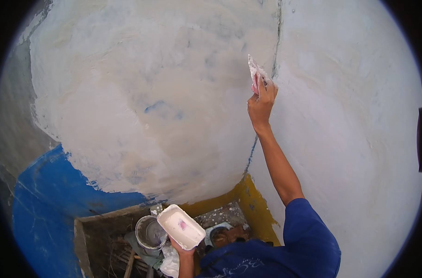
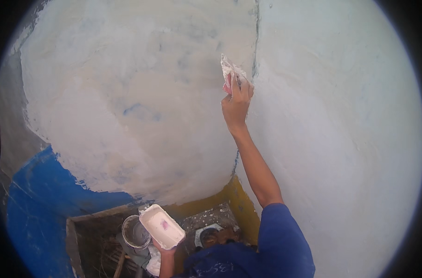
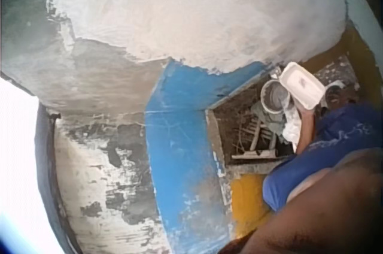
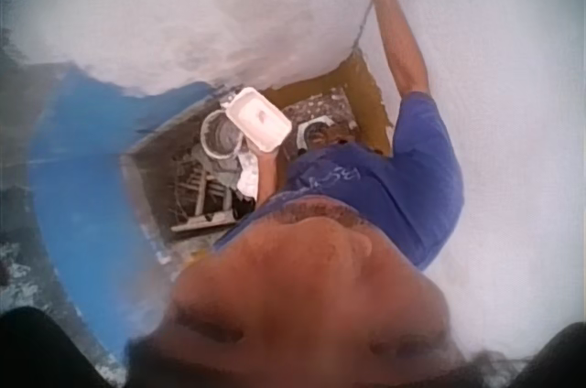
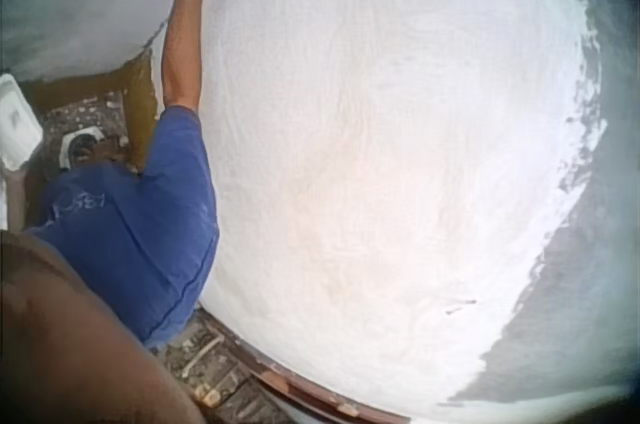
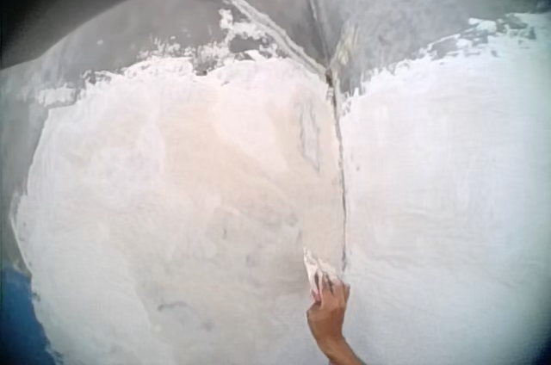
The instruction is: The person applies plaster to a wall with a spreader, periodically picking up more plaster from a small container.
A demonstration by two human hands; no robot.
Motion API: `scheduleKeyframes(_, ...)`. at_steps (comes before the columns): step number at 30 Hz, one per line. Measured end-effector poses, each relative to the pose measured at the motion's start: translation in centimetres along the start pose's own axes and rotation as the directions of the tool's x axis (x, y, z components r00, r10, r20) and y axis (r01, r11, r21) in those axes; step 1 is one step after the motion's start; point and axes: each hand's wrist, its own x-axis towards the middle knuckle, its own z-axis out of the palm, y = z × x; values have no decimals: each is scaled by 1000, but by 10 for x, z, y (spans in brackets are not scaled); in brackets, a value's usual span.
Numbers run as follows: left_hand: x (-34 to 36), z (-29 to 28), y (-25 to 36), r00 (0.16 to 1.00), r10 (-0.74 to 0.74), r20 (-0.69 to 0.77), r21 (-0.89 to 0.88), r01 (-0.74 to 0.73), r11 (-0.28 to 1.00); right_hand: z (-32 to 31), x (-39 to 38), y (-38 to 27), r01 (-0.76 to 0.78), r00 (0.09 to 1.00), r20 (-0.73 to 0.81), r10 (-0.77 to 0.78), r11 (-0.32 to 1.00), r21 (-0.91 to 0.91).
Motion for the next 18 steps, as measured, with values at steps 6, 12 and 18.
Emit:
scheduleKeyframes(6,1,-6,4,1000,-19,-7,8,19,1000,36,-64,-15,-47,998,25,49,997,-62)
scheduleKeyframes(12,-1,-6,3,999,13,-33,9,-12,1000,-4,9,7,61,993,-104,-58,998,34)
scheduleKeyframes(18,-1,-6,1,999,-10,-44,-29,8,1000,-2,79,20,33,999,-28,-35,997,-68)
